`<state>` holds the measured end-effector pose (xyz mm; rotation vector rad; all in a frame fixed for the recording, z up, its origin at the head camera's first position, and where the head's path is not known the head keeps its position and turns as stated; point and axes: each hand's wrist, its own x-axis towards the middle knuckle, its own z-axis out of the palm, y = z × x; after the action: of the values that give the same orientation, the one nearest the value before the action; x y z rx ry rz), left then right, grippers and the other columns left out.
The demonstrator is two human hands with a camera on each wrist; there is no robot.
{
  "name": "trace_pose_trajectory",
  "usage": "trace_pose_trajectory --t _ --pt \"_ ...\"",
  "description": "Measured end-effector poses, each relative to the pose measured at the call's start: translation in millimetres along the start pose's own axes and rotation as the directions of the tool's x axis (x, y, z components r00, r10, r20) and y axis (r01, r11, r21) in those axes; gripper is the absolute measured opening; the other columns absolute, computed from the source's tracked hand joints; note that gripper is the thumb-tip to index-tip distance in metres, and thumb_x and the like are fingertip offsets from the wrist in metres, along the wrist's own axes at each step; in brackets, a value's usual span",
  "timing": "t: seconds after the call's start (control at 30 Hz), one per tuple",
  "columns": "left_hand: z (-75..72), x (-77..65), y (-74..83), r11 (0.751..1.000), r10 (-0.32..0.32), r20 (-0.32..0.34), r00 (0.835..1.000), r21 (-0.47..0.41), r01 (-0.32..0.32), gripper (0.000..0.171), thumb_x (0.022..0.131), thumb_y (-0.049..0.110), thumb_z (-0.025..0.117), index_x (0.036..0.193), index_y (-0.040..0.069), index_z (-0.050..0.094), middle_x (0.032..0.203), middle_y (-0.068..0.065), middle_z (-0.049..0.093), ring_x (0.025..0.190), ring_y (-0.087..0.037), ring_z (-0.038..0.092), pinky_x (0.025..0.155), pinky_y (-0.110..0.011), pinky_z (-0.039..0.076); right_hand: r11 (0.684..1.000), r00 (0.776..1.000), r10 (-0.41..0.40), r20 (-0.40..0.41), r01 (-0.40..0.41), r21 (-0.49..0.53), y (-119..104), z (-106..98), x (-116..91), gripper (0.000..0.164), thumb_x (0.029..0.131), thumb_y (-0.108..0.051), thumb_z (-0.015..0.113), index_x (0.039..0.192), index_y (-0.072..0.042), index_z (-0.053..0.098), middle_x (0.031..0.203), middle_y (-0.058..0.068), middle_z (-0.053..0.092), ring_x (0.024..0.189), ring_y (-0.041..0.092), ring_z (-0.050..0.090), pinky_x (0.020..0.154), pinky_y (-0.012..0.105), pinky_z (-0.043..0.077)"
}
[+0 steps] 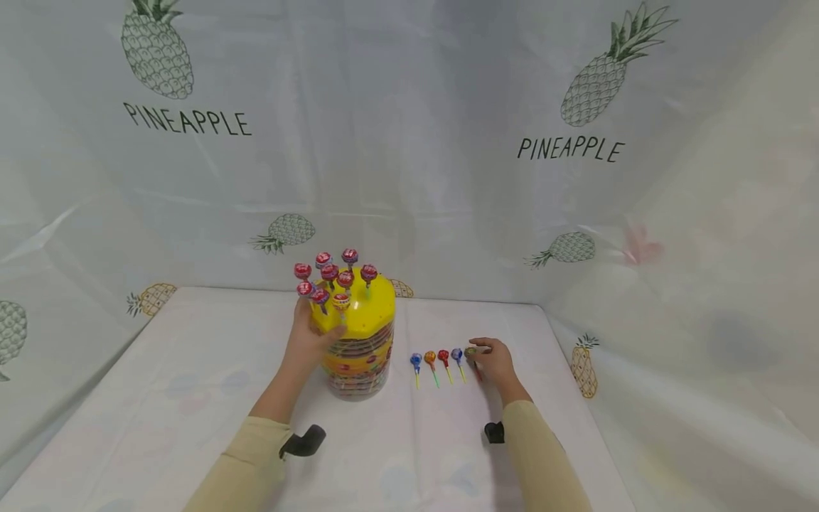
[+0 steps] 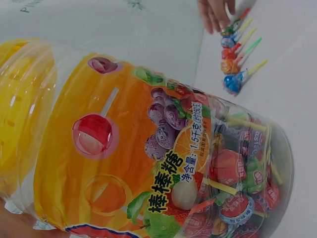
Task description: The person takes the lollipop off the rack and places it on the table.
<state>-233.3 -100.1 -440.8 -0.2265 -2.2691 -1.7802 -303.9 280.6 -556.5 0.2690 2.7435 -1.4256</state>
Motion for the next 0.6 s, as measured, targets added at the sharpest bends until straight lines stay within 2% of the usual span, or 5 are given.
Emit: trace_pose_trajectory --t 0.13,0.3,0.4,0.6 --pt "-0.5 0.8 -0.1 1.0 -0.005 0.004 1.0 -0.001 0.005 0.096 0.084 0.045 0.074 0.155 0.023 0.013 0.152 -0.01 0.02 0.135 -0.032 0.034 0.109 -0.05 0.035 0.998 0.998 -0.062 -0.027 0.063 0.025 -20 -10 -5 0.036 0.092 -0.011 0.068 0.127 -0.006 0.063 0.13 0.017 0.052 0.1 0.028 0.053 0.078 0.039 0.049" --pt "-1.3 1.5 -0.9 1.0 -0.005 0.0 1.0 0.001 0.005 0.096 0.084 0.045 0.074 0.155 0.024 0.013 0.152 -0.009 0.02 0.135 -0.031 0.034 0.109 -0.05 0.035 0.978 0.989 -0.149 -0.021 0.15 0.145 -55 -18 -17 0.038 0.09 -0.014 0.07 0.127 -0.005 0.063 0.127 0.019 0.056 0.1 0.026 0.054 0.089 0.05 0.049" --pt "-1.1 1.8 -1.6 1.0 0.001 0.006 1.0 -0.003 -0.001 0.094 0.085 0.046 0.073 0.155 0.026 0.013 0.151 -0.008 0.021 0.134 -0.029 0.035 0.109 -0.049 0.035 0.961 0.98 -0.2 0.001 0.196 0.193 -80 -20 -27 0.037 0.09 -0.015 0.072 0.125 -0.007 0.065 0.125 0.016 0.058 0.104 0.026 0.054 0.092 0.049 0.049" --pt "0.3 1.9 -2.8 1.0 -0.003 0.009 1.0 0.001 0.003 0.097 0.084 0.049 0.072 0.156 0.024 0.011 0.152 -0.009 0.02 0.136 -0.031 0.033 0.109 -0.051 0.034 0.918 0.944 -0.329 0.034 0.312 0.244 -131 -22 -48 0.031 0.089 -0.014 0.073 0.119 -0.008 0.069 0.119 0.009 0.062 0.103 0.027 0.056 0.088 0.038 0.052"
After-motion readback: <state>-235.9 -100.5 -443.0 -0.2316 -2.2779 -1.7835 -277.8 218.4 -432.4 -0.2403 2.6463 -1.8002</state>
